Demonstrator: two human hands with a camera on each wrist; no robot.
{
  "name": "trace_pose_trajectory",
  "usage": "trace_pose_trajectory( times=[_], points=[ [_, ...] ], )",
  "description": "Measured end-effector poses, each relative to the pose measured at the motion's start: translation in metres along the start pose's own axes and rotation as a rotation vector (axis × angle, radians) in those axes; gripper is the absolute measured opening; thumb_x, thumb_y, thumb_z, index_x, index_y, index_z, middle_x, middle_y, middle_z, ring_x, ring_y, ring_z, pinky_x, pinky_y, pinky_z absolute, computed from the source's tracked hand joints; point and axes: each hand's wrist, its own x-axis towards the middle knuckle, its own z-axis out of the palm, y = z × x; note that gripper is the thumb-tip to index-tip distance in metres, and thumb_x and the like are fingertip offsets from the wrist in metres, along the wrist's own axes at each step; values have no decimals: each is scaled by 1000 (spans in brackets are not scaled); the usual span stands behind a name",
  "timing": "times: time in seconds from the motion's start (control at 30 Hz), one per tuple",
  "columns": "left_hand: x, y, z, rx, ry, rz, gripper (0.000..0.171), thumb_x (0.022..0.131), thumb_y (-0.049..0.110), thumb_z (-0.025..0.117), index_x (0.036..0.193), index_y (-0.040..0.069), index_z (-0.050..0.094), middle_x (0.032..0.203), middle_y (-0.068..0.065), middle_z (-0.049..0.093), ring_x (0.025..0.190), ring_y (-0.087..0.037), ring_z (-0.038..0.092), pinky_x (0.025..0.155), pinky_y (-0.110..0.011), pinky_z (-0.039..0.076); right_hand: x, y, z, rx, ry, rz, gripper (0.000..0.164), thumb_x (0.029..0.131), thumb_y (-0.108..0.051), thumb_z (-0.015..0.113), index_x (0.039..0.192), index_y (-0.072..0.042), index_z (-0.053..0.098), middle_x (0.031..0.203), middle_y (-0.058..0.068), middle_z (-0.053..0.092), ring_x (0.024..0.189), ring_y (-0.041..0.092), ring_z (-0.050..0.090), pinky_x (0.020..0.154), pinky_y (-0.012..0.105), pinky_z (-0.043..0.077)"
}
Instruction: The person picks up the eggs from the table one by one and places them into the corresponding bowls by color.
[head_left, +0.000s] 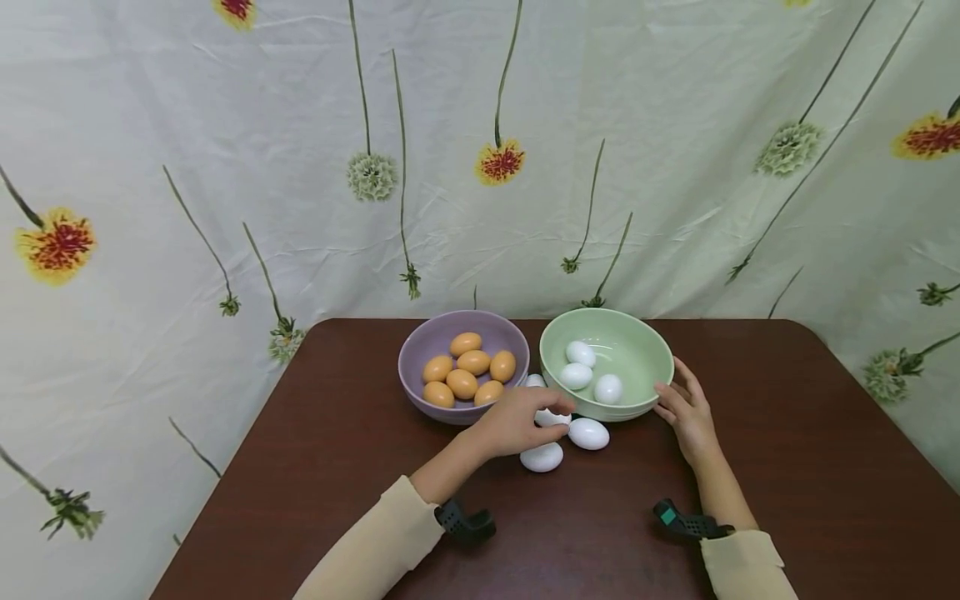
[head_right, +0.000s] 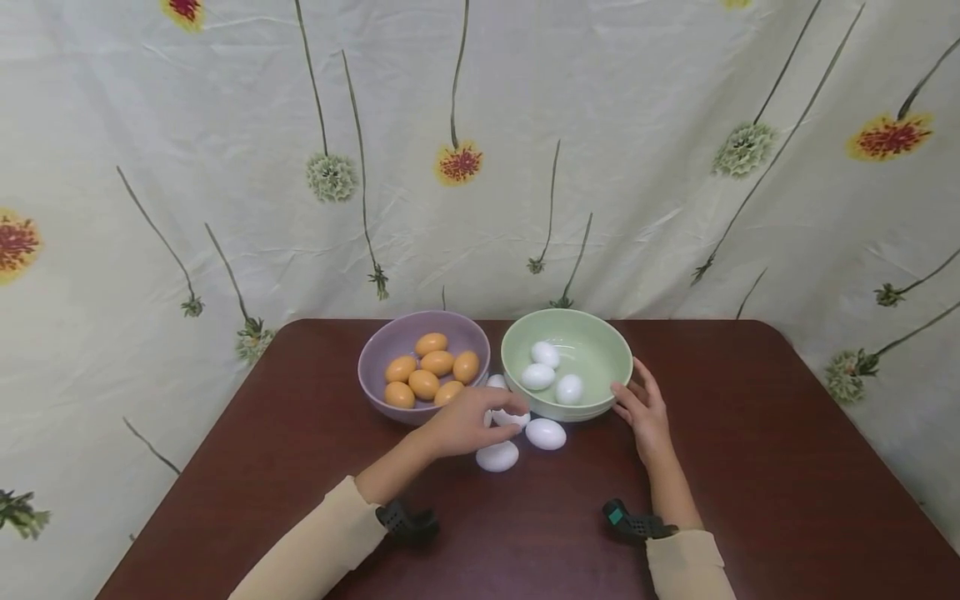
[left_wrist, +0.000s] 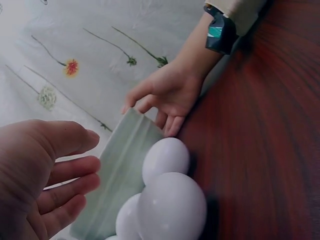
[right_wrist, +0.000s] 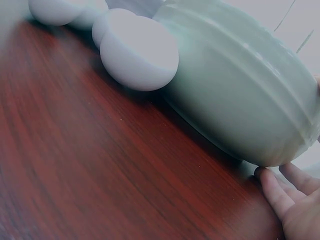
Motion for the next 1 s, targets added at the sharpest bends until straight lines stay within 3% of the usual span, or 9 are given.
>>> trace_pose_trajectory(
  times=[0.43,0.67,1.0],
  points=[
    [-37,-11,24,64,63,39,21,88,16,71,109,10,70,107,2,69,103,-11,61,92,-24,44,1,1,0,-1,1,0,69,99,-19,57,156,-15,19,133,14,36,92,1,60,79,17,49],
    [-41,-13,27,82,13,69,23,87,17,73,109,13,69,107,4,66,105,-9,58,94,-23,41,0,0,1,6,3,0,69,99,-19,57,156,-15,20,133,14,36,93,2,61,79,17,49],
    [-45,-12,39,52,-36,34,31,86,17,72,117,13,67,116,4,65,112,-5,56,97,-21,40,1,1,0,-7,3,1,69,99,-20,57,156,-15,19,133,14,36,94,2,60,79,17,49]
  ],
)
